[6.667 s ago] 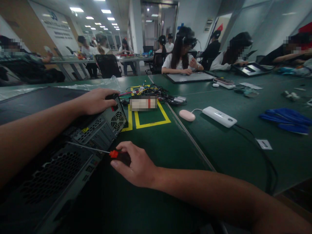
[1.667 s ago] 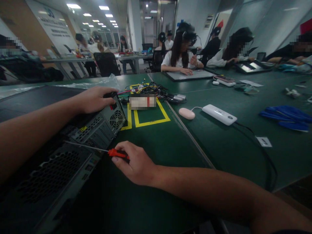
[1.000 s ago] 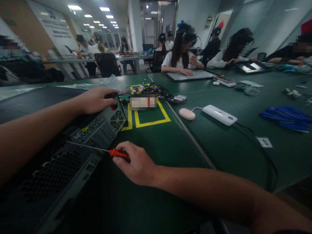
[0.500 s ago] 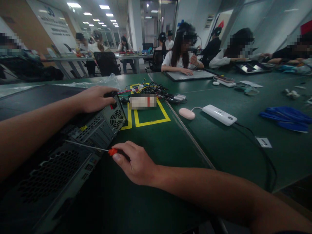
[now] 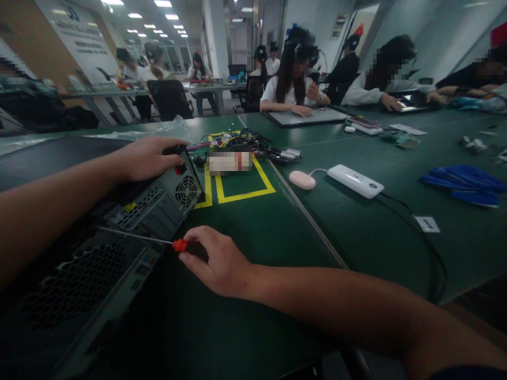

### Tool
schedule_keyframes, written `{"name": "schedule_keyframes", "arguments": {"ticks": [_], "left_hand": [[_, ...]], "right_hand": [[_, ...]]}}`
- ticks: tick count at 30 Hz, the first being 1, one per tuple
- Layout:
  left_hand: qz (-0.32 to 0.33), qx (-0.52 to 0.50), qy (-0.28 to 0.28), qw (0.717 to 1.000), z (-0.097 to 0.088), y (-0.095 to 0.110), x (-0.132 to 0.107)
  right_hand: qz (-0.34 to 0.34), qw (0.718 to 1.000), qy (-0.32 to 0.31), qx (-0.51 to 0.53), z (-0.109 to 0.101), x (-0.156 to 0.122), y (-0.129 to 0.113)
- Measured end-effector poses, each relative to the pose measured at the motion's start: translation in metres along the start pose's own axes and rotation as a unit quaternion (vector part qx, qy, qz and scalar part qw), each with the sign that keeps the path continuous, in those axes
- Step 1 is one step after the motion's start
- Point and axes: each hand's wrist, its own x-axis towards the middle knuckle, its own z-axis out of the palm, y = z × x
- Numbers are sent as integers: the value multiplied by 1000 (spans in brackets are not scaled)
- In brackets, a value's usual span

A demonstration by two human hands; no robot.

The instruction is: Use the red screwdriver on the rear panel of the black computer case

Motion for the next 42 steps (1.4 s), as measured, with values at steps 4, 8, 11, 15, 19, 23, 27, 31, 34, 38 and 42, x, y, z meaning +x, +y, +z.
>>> {"name": "schedule_keyframes", "arguments": {"ticks": [4,8,11,15,19,23,27,31,34,38,42], "left_hand": [[-6,-2,-5,1000,0,-1,0],[-9,0,-3,1000,0,-1,0],[-16,0,-6,1000,-1,2,-1],[-14,9,-4,1000,-2,5,-1],[0,3,-3,1000,-1,3,-1],[7,-4,2,1000,0,-1,0],[18,-8,8,1000,2,-2,0],[14,2,6,1000,3,-3,2],[13,2,6,1000,3,-6,2],[22,-4,11,1000,5,-7,3],[23,-12,12,1000,6,-7,4]], "right_hand": [[8,1000,-6,11,-1,0,-2],[8,1000,-7,12,-2,0,-3],[-1,1000,-3,13,-1,0,-2],[-2,1000,-2,15,-2,0,-2],[2,1000,0,11,-2,0,-3],[-6,1000,5,11,-2,0,-2],[-13,1000,8,7,0,0,0],[-21,1000,20,-2,0,-1,0],[-35,999,24,-17,-2,-1,0],[-41,998,20,-33,-3,0,0],[-45,999,16,-24,-1,1,-1]]}}
